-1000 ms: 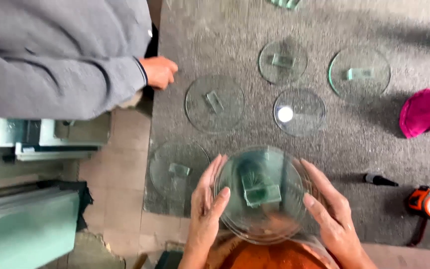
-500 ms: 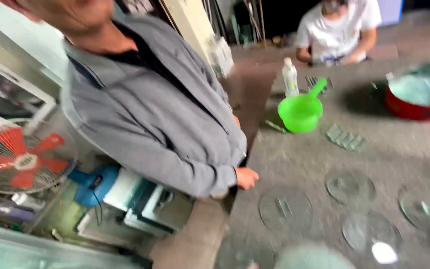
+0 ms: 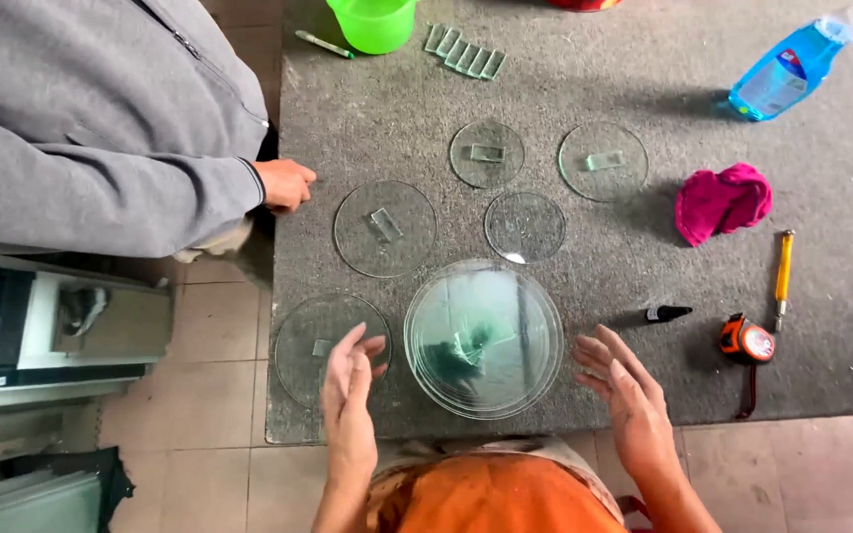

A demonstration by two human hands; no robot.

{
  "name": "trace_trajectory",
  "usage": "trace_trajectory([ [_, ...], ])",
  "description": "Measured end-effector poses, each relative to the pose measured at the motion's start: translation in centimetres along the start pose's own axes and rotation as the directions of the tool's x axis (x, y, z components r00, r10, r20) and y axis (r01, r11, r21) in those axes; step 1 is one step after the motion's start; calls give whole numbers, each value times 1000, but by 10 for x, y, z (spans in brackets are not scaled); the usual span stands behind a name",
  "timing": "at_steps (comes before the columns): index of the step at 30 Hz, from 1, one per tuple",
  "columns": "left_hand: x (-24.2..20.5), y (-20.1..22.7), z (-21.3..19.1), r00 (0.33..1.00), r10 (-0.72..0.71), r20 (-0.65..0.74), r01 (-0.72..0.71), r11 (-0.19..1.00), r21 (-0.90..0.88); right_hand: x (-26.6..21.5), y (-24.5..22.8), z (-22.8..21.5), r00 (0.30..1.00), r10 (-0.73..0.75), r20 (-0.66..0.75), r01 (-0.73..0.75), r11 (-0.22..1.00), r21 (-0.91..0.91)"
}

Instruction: The person is applying a liquid to circular glass plates and inspecting them on a workshop bench.

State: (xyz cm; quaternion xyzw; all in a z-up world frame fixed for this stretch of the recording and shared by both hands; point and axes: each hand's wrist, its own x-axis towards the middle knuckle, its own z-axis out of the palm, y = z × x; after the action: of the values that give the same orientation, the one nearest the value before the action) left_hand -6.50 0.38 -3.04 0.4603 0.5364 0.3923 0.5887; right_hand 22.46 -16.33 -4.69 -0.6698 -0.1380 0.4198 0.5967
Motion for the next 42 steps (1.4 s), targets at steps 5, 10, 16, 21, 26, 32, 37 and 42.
trace_trajectory([
  [5, 29, 13, 4, 941, 80, 328, -81, 997, -11, -9, -10, 42, 990, -79, -117, 90, 992, 92],
  [10, 45, 27, 16, 866, 94, 491, -82, 996, -44, -19, -23, 72, 975, -157, -158, 171, 982, 78],
  [16, 61, 31, 27, 785, 158, 599, -65, 982, -175, -26, -25, 94, 966, -202, -163, 217, 973, 83],
  [21, 70, 41, 31, 741, 153, 654, -50, 984, -173, -30, -30, 104, 959, -242, -146, 248, 968, 25],
  [26, 76, 44, 35, 696, 115, 709, -17, 990, -143, -32, -21, 103, 954, -257, -156, 271, 960, 76],
  [32, 78, 54, 40, 684, 92, 724, -29, 995, -100, -37, -25, 109, 959, -206, -197, 230, 967, 110],
  [37, 76, 63, 41, 710, 13, 704, -29, 1000, 11, -40, -25, 112, 958, -222, -183, 242, 966, 95],
  [42, 76, 58, 41, 720, -4, 694, -6, 1000, 12, -41, -28, 114, 939, -292, -182, 296, 955, -6],
])
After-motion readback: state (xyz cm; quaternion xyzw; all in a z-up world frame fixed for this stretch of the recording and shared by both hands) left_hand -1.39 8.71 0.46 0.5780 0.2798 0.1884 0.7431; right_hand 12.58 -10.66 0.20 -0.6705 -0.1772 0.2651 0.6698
